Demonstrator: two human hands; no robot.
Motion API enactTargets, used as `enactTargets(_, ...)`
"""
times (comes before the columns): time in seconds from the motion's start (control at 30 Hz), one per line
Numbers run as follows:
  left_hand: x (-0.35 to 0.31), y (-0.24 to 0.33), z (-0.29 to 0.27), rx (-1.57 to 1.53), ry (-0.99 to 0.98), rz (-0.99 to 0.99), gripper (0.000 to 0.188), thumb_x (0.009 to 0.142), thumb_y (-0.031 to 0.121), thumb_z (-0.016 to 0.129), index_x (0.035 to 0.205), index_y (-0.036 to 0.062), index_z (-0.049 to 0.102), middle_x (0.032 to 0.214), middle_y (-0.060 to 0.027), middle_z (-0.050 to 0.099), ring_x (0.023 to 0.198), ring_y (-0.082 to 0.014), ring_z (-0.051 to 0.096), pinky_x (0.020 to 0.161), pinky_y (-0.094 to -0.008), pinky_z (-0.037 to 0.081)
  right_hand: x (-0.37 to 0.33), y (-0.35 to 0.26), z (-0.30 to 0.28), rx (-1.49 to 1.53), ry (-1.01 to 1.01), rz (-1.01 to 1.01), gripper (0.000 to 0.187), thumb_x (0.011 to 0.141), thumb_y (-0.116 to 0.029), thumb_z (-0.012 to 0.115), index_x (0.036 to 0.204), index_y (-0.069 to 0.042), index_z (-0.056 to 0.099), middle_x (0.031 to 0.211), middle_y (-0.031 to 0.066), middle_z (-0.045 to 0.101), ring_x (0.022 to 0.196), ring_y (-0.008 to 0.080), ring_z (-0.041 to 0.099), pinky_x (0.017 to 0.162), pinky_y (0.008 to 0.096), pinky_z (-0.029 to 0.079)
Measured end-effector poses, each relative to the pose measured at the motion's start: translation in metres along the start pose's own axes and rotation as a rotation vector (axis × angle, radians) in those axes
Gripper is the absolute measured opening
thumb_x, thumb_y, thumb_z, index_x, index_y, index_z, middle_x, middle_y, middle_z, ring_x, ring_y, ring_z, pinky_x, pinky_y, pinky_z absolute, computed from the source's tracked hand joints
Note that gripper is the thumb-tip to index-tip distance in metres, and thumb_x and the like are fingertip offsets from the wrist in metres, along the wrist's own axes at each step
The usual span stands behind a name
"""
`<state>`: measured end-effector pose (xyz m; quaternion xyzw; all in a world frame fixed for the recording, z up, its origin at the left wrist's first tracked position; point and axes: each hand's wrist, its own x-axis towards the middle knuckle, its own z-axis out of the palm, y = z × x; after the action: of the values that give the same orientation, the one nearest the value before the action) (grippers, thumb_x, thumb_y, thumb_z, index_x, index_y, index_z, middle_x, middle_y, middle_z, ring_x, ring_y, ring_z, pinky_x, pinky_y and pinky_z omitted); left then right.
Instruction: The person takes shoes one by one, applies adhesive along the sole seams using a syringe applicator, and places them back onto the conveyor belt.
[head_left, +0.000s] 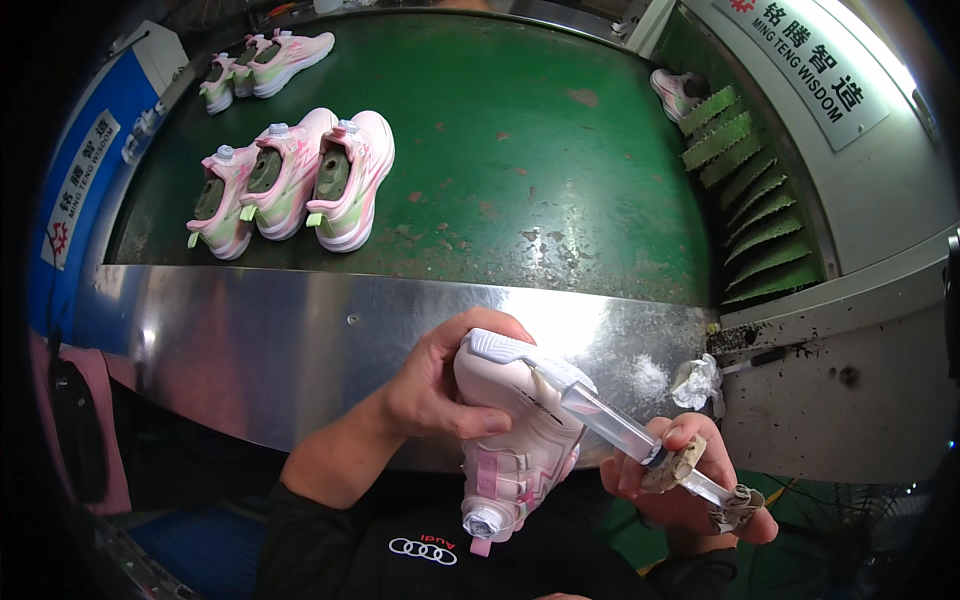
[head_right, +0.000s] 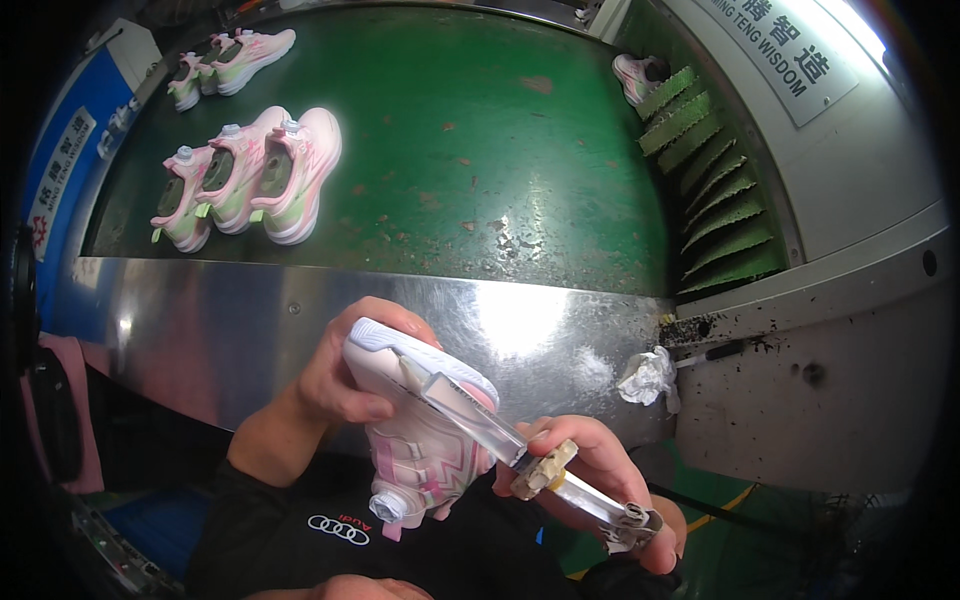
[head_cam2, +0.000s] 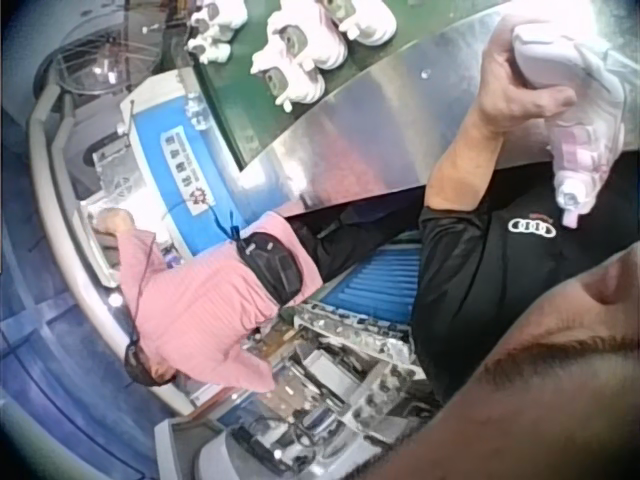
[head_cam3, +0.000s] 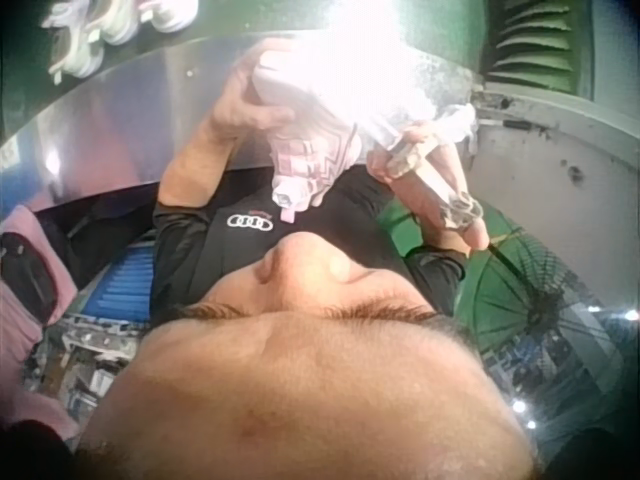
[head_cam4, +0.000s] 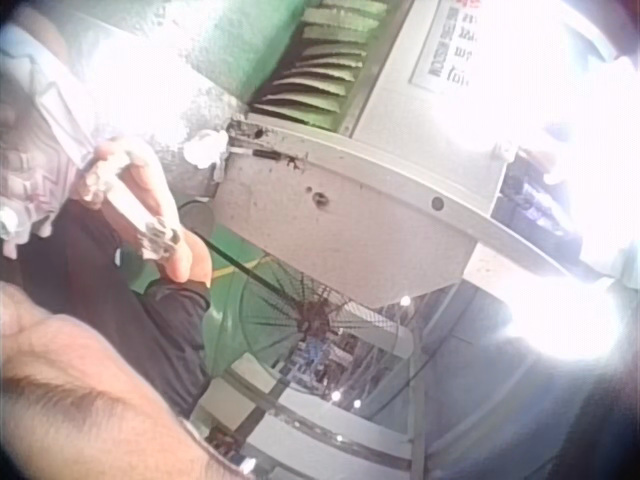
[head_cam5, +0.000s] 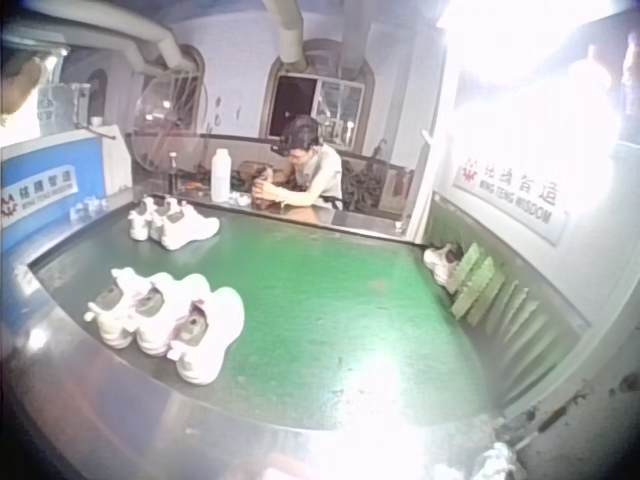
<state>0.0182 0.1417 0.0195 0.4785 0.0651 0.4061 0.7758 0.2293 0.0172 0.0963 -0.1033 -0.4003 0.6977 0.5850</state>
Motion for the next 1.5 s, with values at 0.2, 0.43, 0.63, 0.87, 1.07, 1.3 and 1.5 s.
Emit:
enactTargets(0.2, 0.002, 0.001, 0.001, -0.016, 0.011, -0.012, 0.061, 0.059, 0.008, 0.079, 0.114, 0.0026, 0.050, 0.108, -0.0166, 0.058, 0.103, -0.0245, 0.057, 0.089, -0.0367, 0.045, -0.001, 0.000, 0.000, -0.001, 0.007, -0.017, 0.108, 0.058, -0.068, 0.074, 0.129, 0.003, 0.035, 0.112, 0.0193, 0.048, 0.104, 0.0285, 0.050, 0.087, 0.0360, 0.037)
enactTargets(0.43, 0.000, 0.003, 0.002, -0.044, 0.042, -0.021, 0.062, 0.060, 0.009, 0.079, 0.114, 0.0031, 0.050, 0.107, -0.0153, 0.058, 0.101, -0.0235, 0.057, 0.087, -0.0361, 0.046, -0.005, 0.003, 0.004, -0.048, 0.034, -0.043, 0.104, 0.061, -0.070, 0.070, 0.129, 0.002, 0.037, 0.107, 0.0158, 0.051, 0.100, 0.0264, 0.050, 0.080, 0.0335, 0.034)
enactTargets(0.63, 0.000, 0.003, -0.001, -0.051, 0.062, -0.059, 0.063, 0.060, 0.009, 0.079, 0.115, 0.0041, 0.049, 0.107, -0.0142, 0.057, 0.101, -0.0233, 0.057, 0.087, -0.0364, 0.046, -0.011, 0.003, 0.001, -0.050, 0.070, -0.044, 0.104, 0.061, -0.071, 0.069, 0.128, 0.002, 0.037, 0.105, 0.0155, 0.051, 0.098, 0.0261, 0.049, 0.078, 0.0334, 0.034)
enactTargets(0.87, 0.001, 0.006, -0.002, -0.063, 0.075, -0.071, 0.062, 0.063, 0.009, 0.078, 0.119, 0.0066, 0.049, 0.104, -0.0044, 0.057, 0.099, -0.0144, 0.054, 0.087, -0.0301, 0.044, -0.019, 0.005, -0.003, -0.064, 0.098, -0.061, 0.105, 0.059, -0.069, 0.072, 0.128, 0.003, 0.038, 0.102, 0.0152, 0.050, 0.095, 0.0252, 0.049, 0.074, 0.0328, 0.035)
enactTargets(1.07, 0.001, 0.003, -0.007, -0.028, 0.141, -0.107, 0.066, 0.059, 0.012, 0.078, 0.119, 0.0063, 0.049, 0.105, -0.0049, 0.057, 0.099, -0.0150, 0.054, 0.087, -0.0307, 0.044, -0.027, 0.007, -0.010, -0.105, 0.094, -0.024, 0.093, 0.062, -0.063, 0.074, 0.125, -0.004, 0.040, 0.106, 0.0150, 0.049, 0.090, 0.0248, 0.051, 0.062, 0.0325, 0.033)
enactTargets(1.3, 0.002, 0.004, -0.007, -0.070, 0.225, -0.150, 0.067, 0.059, 0.015, 0.077, 0.118, 0.0052, 0.049, 0.104, -0.0050, 0.057, 0.098, -0.0161, 0.055, 0.087, -0.0308, 0.044, -0.038, 0.013, -0.014, 0.002, 0.111, -0.071, 0.109, 0.057, -0.062, 0.079, 0.128, 0.007, 0.035, 0.112, 0.0167, 0.046, 0.106, 0.0282, 0.049, 0.085, 0.0337, 0.039)
enactTargets(1.5, 0.004, 0.000, -0.011, -0.069, 0.267, -0.130, 0.070, 0.060, 0.020, 0.076, 0.121, 0.0043, 0.045, 0.105, -0.0072, 0.057, 0.098, -0.0186, 0.057, 0.087, -0.0317, 0.046, -0.048, 0.017, -0.019, 0.008, 0.128, -0.053, 0.111, 0.057, -0.060, 0.079, 0.130, 0.008, 0.031, 0.109, 0.0152, 0.045, 0.105, 0.0234, 0.048, 0.093, 0.0328, 0.038)
